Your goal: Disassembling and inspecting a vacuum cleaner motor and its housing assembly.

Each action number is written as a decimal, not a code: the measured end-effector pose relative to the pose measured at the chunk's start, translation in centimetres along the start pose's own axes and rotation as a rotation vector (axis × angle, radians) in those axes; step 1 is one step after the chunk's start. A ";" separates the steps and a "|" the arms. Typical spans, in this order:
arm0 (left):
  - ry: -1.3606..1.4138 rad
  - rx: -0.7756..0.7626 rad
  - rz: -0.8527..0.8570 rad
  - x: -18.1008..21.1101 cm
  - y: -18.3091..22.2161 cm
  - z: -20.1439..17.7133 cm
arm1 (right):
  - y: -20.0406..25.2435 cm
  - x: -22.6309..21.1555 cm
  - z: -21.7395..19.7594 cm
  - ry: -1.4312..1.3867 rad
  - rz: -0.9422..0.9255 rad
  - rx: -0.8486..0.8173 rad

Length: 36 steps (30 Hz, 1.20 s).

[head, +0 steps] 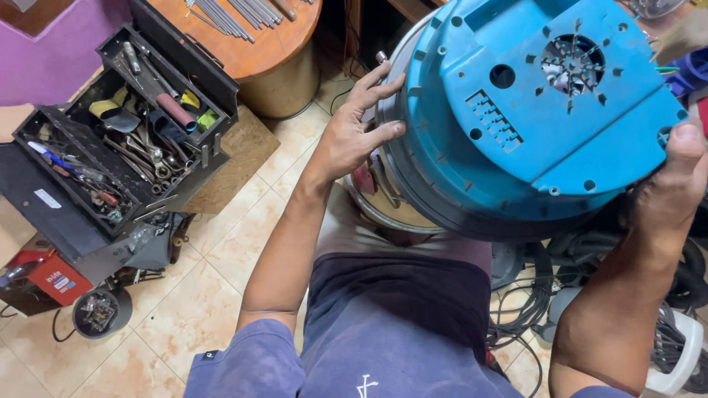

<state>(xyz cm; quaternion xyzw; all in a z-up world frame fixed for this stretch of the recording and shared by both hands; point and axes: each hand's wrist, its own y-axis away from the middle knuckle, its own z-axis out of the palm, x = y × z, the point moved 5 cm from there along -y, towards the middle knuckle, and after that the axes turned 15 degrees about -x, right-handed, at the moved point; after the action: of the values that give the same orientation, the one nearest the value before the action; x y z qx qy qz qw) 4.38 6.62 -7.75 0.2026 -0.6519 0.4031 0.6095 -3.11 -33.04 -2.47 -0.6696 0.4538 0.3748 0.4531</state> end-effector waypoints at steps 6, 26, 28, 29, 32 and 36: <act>-0.050 0.016 -0.023 0.1 0.1 0.0 | -0.3 -0.4 0.5 0.077 -0.074 -0.051; -0.248 0.133 0.095 3.3 -2.4 1.2 | 0.2 6.1 -5.5 0.114 -0.003 -0.038; -0.258 0.128 0.062 3.0 -1.8 1.0 | 0.2 6.0 -5.4 0.084 0.005 -0.031; -0.268 0.123 0.028 2.8 -1.5 1.0 | 0.3 6.1 -5.3 0.053 0.014 -0.025; -0.207 0.100 -0.005 0.7 -0.6 0.6 | 0.6 6.1 -4.8 -0.008 0.035 -0.010; -0.210 0.087 -0.006 -0.7 0.2 0.5 | -0.4 2.1 -1.3 -0.039 0.016 -0.030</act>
<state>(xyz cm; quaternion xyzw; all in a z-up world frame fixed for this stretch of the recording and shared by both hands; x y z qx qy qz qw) 4.02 6.16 -8.48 0.2718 -0.6934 0.4058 0.5297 -1.91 -34.77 -3.90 -0.6651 0.4447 0.3980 0.4488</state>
